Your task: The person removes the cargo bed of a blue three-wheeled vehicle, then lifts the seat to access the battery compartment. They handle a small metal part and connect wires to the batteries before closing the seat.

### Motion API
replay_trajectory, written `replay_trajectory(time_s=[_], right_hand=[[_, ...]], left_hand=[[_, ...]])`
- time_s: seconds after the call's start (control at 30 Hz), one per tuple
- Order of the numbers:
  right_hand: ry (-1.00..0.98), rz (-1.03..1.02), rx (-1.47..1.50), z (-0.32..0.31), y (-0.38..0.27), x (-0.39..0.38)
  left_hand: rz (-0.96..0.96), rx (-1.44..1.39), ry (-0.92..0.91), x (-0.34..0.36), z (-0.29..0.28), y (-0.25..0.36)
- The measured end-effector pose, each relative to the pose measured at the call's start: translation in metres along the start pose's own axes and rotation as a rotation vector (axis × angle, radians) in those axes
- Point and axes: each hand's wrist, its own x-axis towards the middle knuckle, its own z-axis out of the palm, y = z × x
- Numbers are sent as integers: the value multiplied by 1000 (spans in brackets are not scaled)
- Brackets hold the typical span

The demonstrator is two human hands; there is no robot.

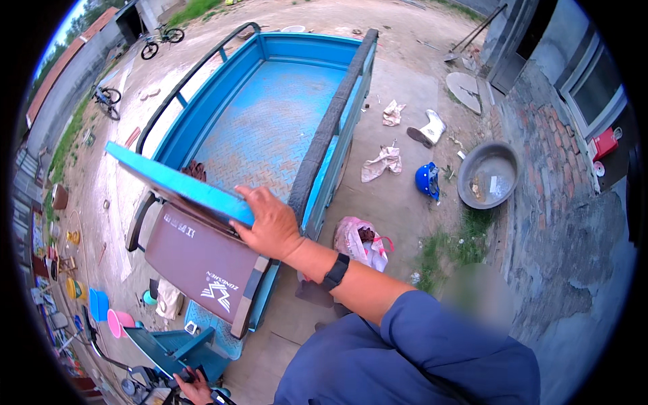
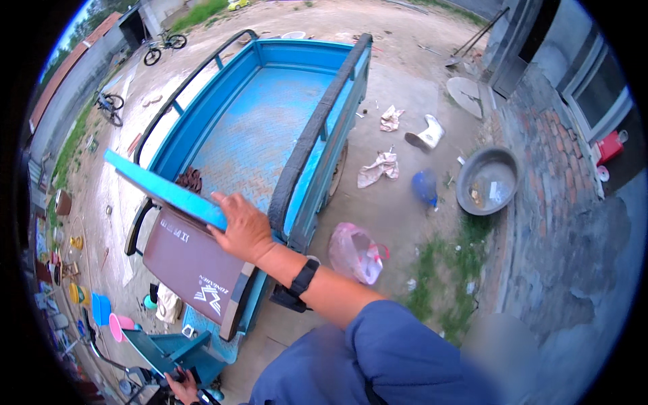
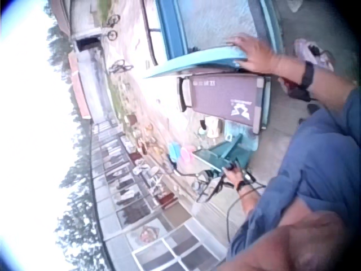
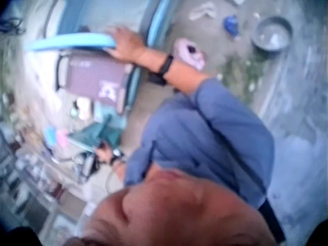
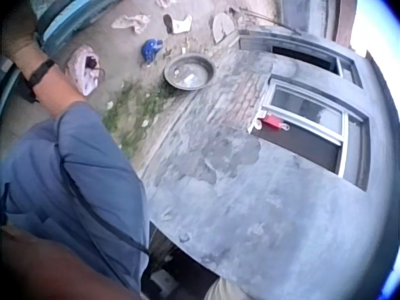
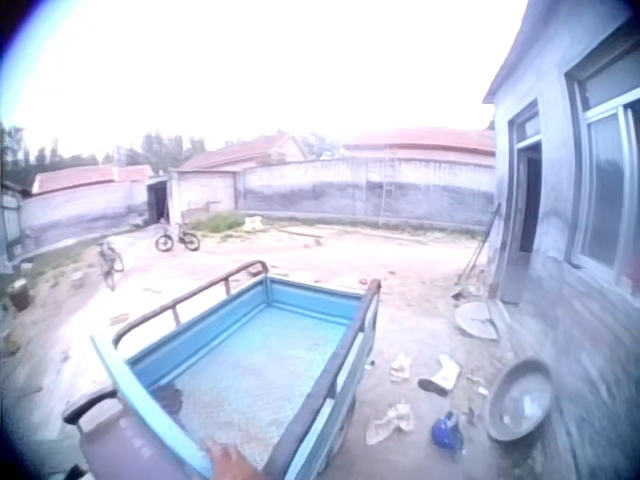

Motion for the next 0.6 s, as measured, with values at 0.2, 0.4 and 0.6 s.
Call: replay_trajectory(time_s=[0.2,0.4,0.6], right_hand=[[28,-117,114,8,10,4],[13,-140,133,2,24,5],[18,-135,132,-2,30,14]], left_hand=[[129,614,113,61,-45,-37],[84,355,-162,44,-41,-26],[-259,-184,-75,42,-73,-25]])
